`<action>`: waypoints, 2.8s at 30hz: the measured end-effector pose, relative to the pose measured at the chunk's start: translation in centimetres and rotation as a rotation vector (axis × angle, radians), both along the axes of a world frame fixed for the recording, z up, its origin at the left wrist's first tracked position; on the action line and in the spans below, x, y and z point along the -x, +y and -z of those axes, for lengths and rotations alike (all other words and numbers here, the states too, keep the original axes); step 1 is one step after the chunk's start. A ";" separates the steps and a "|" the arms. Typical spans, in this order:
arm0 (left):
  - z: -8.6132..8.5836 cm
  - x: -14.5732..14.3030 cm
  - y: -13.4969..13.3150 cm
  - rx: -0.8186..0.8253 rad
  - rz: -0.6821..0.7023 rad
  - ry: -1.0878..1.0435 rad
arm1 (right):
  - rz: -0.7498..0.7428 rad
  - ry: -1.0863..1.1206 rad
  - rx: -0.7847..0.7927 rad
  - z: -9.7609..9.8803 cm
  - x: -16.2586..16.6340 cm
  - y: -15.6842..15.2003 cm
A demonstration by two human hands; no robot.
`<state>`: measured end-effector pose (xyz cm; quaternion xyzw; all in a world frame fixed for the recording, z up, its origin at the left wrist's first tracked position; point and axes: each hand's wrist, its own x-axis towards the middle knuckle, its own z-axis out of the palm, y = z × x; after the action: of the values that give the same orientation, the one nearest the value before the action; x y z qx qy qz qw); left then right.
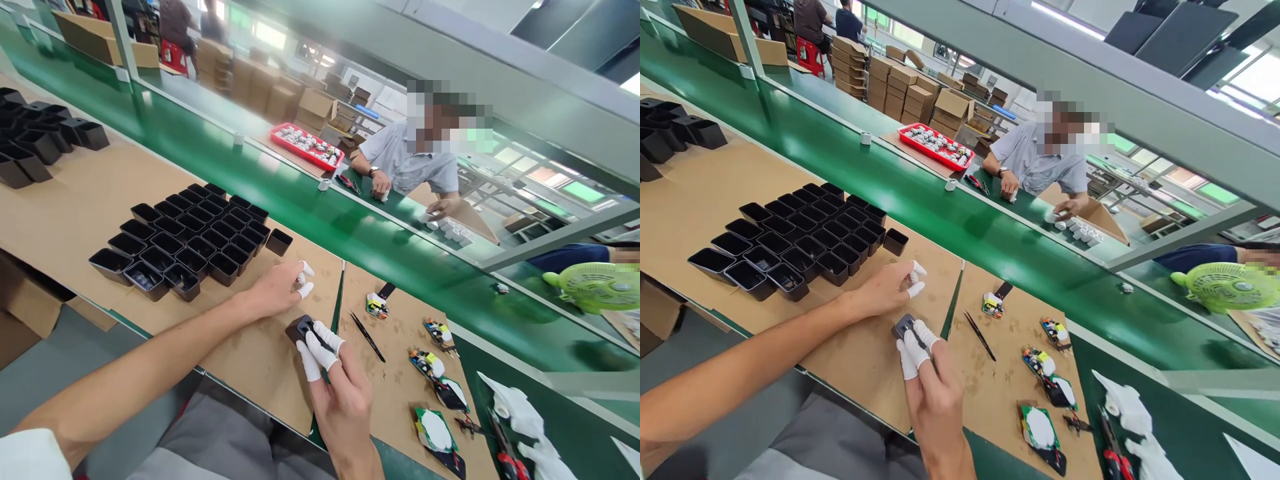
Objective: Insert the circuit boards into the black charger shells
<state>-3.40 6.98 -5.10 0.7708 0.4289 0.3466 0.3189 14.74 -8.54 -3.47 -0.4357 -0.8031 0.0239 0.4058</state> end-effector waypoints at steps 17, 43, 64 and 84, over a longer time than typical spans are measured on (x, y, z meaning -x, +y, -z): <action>0.2 0.1 -0.1 0.003 -0.005 0.007 | 0.027 0.227 0.098 0.9 0.6 -0.5; -0.1 -0.5 -1.6 -0.116 0.052 -0.130 | -0.003 1.400 0.791 -0.5 -2.7 3.7; 0.0 -0.7 -1.9 -0.308 0.044 -0.143 | -0.018 1.088 0.706 0.5 -3.2 10.0; -1.1 -0.4 -2.9 -0.099 0.217 -0.119 | 0.018 1.030 0.788 -1.2 -4.9 9.8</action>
<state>-3.05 4.04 -3.96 0.8055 0.3057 0.3761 0.3410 19.69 1.26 -2.27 -0.4915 -0.4329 0.5191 0.5491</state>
